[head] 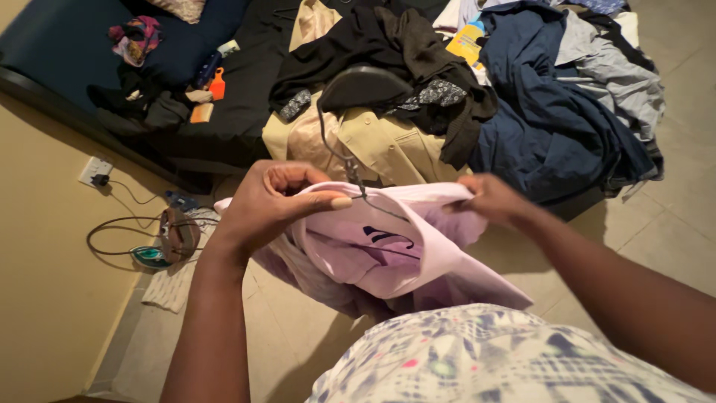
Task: The person picks up a pink striped shirt, places it on a hanger, and buttons the collar. They then pick up a beige jacket, place it on the same hanger over the shirt, and adjust the jacket's collar.
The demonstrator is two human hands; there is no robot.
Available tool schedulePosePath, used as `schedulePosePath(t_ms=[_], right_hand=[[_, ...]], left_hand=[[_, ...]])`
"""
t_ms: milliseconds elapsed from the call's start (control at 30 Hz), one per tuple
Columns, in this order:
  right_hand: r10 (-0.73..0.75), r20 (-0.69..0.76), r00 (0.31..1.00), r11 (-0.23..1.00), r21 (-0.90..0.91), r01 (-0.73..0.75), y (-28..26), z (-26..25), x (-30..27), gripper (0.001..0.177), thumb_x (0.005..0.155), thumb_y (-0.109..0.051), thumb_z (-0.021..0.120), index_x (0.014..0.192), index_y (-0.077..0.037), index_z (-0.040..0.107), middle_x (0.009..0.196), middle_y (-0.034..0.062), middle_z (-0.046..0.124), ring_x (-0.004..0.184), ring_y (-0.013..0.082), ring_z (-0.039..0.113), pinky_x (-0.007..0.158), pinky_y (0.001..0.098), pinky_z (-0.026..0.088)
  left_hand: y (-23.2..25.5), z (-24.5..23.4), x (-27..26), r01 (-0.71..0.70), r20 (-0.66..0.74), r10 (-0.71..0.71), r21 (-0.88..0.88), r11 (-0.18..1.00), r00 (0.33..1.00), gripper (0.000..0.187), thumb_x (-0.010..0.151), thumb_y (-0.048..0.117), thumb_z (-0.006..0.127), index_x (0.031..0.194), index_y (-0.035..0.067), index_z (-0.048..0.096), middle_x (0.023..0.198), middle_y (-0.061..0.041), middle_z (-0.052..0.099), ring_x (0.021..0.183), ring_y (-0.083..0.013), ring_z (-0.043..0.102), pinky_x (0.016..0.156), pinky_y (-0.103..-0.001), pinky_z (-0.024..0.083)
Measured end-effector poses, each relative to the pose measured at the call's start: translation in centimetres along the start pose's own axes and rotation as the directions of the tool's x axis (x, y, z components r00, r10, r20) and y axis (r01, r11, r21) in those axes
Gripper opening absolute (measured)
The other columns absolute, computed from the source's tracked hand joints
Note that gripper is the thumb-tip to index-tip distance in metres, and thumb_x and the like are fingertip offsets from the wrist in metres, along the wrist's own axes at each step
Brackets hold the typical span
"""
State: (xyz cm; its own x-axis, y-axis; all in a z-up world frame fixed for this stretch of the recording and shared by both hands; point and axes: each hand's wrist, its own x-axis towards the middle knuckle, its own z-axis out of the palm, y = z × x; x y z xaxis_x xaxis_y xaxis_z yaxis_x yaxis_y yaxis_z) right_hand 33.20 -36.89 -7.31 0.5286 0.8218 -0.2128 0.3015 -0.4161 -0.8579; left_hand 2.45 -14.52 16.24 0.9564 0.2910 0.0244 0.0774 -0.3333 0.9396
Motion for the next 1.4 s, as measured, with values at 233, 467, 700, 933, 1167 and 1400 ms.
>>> schedulePosePath(t_ms=[233, 467, 700, 933, 1167, 1400], right_hand=[[0.013, -0.064, 0.998, 0.997, 0.072, -0.008, -7.3, -12.5, -6.0, 0.022, 0.079, -0.018, 0.077, 0.099, -0.007, 0.076, 0.091, -0.0001, 0.078, 0.086, 0.0094, 0.068, 0.078, 0.0239, 0.049], [0.131, -0.216, 0.968, 0.975, 0.203, -0.086, -12.8, -15.1, -8.3, 0.032, 0.08, -0.023, 0.083, 0.104, -0.004, 0.074, 0.092, 0.0047, 0.07, 0.08, 0.013, 0.061, 0.07, 0.0319, 0.047], [0.266, -0.272, 0.925, 0.957, 0.19, -0.22, -16.3, -17.7, -10.2, 0.04, 0.081, -0.018, 0.082, 0.114, 0.003, 0.074, 0.098, 0.0087, 0.074, 0.078, 0.0159, 0.065, 0.064, 0.0347, 0.051], [0.005, -0.455, 0.89, 0.979, -0.179, -0.098, -15.5, -18.1, -9.8, 0.04, 0.076, -0.015, 0.087, 0.112, -0.001, 0.076, 0.09, 0.0077, 0.074, 0.072, 0.0152, 0.066, 0.065, 0.0332, 0.051], [-0.123, -0.663, 0.738, 0.984, 0.015, 0.178, -17.0, -15.5, -7.7, 0.034, 0.094, -0.04, 0.08, 0.09, -0.007, 0.074, 0.075, 0.0001, 0.064, 0.063, 0.0093, 0.054, 0.057, 0.0293, 0.042], [0.232, -0.492, 0.839, 0.957, -0.04, -0.289, -20.8, -15.7, -9.8, 0.039, 0.095, -0.061, 0.063, 0.109, -0.026, 0.075, 0.087, -0.0018, 0.058, 0.057, 0.0082, 0.045, 0.048, 0.038, 0.033]], left_hand=[[-1.2, -0.4, 1.2, -0.004, -0.059, 0.005, 0.019, 1.0, 0.998, 0.019, 0.084, 0.016, 0.082, 0.095, 0.0, 0.083, 0.081, 0.005, 0.074, 0.073, -0.0005, 0.059, 0.065, -0.02, 0.047], [-0.3, 1.3, 4.7, -0.137, -0.21, 0.173, 0.175, 0.975, 0.962, 0.021, 0.09, 0.02, 0.079, 0.1, 0.002, 0.081, 0.083, 0.005, 0.074, 0.072, 0.0003, 0.058, 0.063, -0.02, 0.046], [1.3, 2.6, 5.8, 0.031, -0.445, 0.315, 0.617, 0.787, 0.838, 0.034, 0.087, 0.045, 0.085, 0.097, 0.013, 0.083, 0.072, -0.008, 0.072, 0.057, -0.0138, 0.064, 0.054, -0.03, 0.045], [2.4, 3.6, 7.0, -0.102, -0.519, 0.42, 0.533, 0.84, 0.745, 0.034, 0.088, 0.045, 0.086, 0.093, 0.012, 0.082, 0.069, -0.002, 0.072, 0.057, -0.0071, 0.063, 0.053, -0.026, 0.043], [2.0, 3.3, 6.9, -0.416, -0.364, 0.475, 0.231, 0.88, 0.801, 0.024, 0.095, 0.025, 0.086, 0.094, 0.002, 0.079, 0.076, 0.009, 0.065, 0.069, 0.0017, 0.051, 0.062, -0.018, 0.037], [1.2, 3.5, 7.7, -0.313, -0.558, 0.399, 0.248, 0.917, 0.727, 0.025, 0.093, 0.026, 0.087, 0.089, 0.003, 0.079, 0.072, 0.009, 0.065, 0.066, 0.0019, 0.052, 0.059, -0.018, 0.039]])
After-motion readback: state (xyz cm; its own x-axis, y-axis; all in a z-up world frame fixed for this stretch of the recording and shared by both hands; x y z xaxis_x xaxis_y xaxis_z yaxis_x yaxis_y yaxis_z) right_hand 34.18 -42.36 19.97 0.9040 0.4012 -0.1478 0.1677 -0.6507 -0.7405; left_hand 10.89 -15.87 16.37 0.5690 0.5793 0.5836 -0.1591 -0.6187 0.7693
